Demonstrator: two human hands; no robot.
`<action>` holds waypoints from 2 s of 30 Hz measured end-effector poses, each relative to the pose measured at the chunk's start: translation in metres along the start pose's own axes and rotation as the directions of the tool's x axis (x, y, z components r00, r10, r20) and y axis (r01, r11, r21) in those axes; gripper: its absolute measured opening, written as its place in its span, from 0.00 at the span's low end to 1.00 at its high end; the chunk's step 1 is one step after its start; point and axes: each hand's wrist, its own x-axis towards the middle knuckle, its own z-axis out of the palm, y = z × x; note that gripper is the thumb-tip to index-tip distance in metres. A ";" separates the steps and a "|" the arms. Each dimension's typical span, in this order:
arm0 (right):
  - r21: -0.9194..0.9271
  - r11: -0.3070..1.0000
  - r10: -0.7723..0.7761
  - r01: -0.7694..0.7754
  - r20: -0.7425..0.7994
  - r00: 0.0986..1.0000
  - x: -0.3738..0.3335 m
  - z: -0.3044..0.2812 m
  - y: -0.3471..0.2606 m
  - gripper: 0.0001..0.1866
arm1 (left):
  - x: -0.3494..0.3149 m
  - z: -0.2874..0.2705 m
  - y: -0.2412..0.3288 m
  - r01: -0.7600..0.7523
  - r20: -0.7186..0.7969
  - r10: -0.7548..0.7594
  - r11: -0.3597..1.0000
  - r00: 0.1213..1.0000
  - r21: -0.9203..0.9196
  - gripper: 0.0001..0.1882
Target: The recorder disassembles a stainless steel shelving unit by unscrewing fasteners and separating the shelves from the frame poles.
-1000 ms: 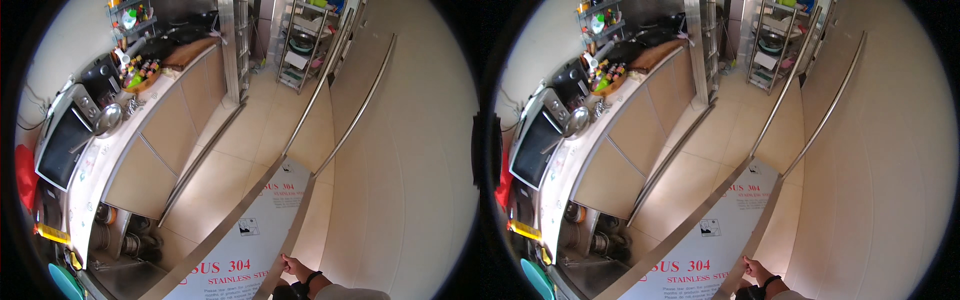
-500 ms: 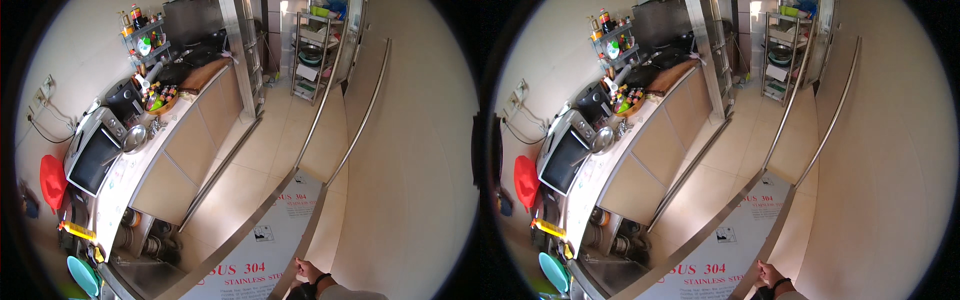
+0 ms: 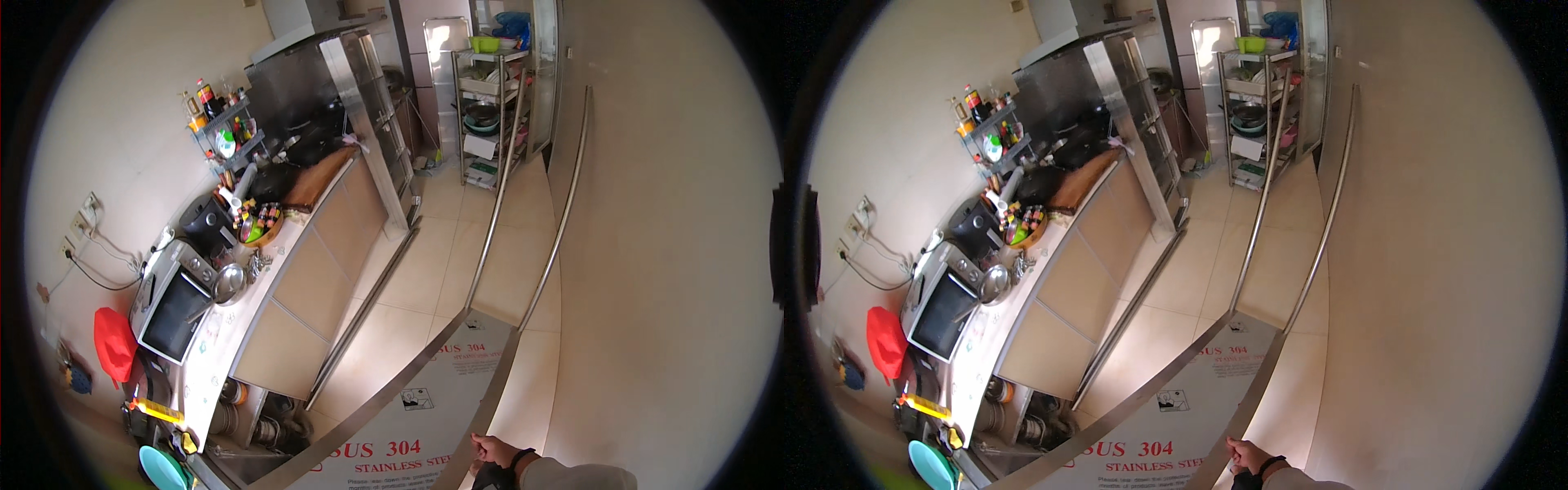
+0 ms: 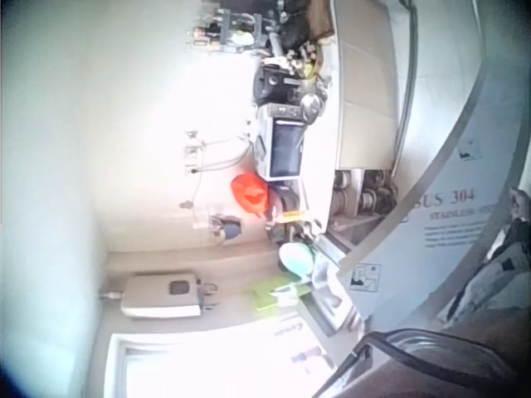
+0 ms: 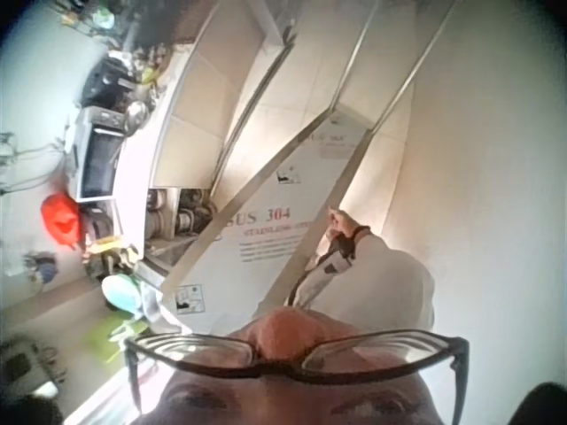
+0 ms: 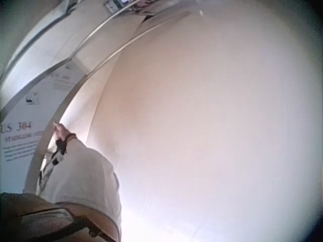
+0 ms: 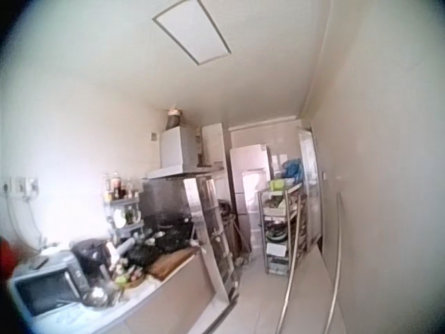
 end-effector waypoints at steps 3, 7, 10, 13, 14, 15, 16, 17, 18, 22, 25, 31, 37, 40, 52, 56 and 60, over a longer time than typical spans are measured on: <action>-0.056 0.998 -0.017 0.014 -0.043 0.999 -0.022 0.028 -0.008 0.18 | -0.014 -0.008 0.000 -0.013 0.020 0.013 1.000 1.000 0.003 0.32; -0.040 0.981 -0.188 0.190 0.053 0.981 -0.064 0.065 -0.029 0.18 | -0.033 -0.024 0.001 -0.032 0.082 0.032 0.999 0.996 0.007 0.32; 0.016 0.994 -0.111 0.111 0.053 0.992 -0.067 0.075 -0.037 0.19 | -0.048 -0.054 -0.007 -0.054 0.138 0.053 0.999 0.989 0.004 0.31; 0.042 0.999 -0.017 0.019 -0.054 0.998 -0.065 0.083 -0.040 0.20 | -0.064 -0.065 -0.005 -0.080 0.153 0.080 0.997 0.985 -0.007 0.31; 0.028 0.999 -0.015 0.017 -0.043 0.999 -0.060 0.085 -0.040 0.20 | -0.076 -0.050 0.003 -0.094 0.105 0.098 0.995 0.990 -0.042 0.30; 0.029 0.999 -0.041 0.043 -0.058 0.997 -0.055 0.082 -0.040 0.19 | -0.078 -0.032 0.016 -0.102 0.079 0.107 0.992 0.991 -0.067 0.30; 0.036 0.997 -0.061 0.064 -0.076 0.995 -0.053 0.078 -0.039 0.19 | -0.077 -0.013 0.031 -0.109 0.056 0.114 0.990 0.992 -0.085 0.29; 0.050 0.997 -0.054 0.058 -0.085 0.995 -0.049 0.074 -0.037 0.19 | -0.079 0.005 0.047 -0.120 0.035 0.124 0.988 0.992 -0.099 0.28; 0.083 0.993 -0.077 0.080 -0.038 0.996 -0.046 0.069 -0.039 0.19 | -0.083 0.022 0.061 -0.135 0.019 0.138 0.984 0.990 -0.117 0.28; 0.123 0.992 -0.005 0.016 -0.087 0.996 -0.049 0.089 -0.054 0.20 | -0.108 0.052 0.089 -0.218 -0.091 0.203 0.956 0.975 -0.199 0.26; 0.067 0.994 -0.071 0.080 -0.131 0.989 -0.054 0.085 -0.071 0.24 | -0.098 0.052 0.096 -0.288 -0.107 0.271 0.936 0.956 -0.200 0.26; 0.061 0.996 -0.061 0.071 -0.156 0.986 -0.092 0.112 -0.103 0.21 | -0.101 0.052 0.111 -0.367 -0.164 0.337 0.905 0.927 -0.216 0.25; 0.070 0.990 -0.102 0.121 -0.238 0.966 -0.110 0.126 -0.104 0.19 | -0.103 0.049 0.122 -0.443 -0.170 0.413 0.868 0.895 -0.223 0.25; 0.093 0.985 -0.126 0.148 -0.213 0.969 -0.107 0.121 -0.102 0.17 | -0.102 0.048 0.128 -0.485 -0.155 0.460 0.842 0.874 -0.237 0.24; 0.218 0.944 -0.230 0.249 -0.108 0.967 -0.106 0.144 -0.107 0.14 | -0.075 0.059 0.174 -0.639 -0.058 0.663 0.690 0.746 -0.340 0.23; 0.263 0.942 -0.194 0.210 -0.084 0.977 -0.101 0.148 -0.111 0.13 | -0.063 0.071 0.194 -0.652 -0.013 0.708 0.644 0.706 -0.401 0.22; 0.310 0.932 -0.192 0.189 -0.019 0.981 -0.087 0.145 -0.107 0.13 | -0.051 0.081 0.209 -0.658 0.035 0.745 0.609 0.666 -0.444 0.22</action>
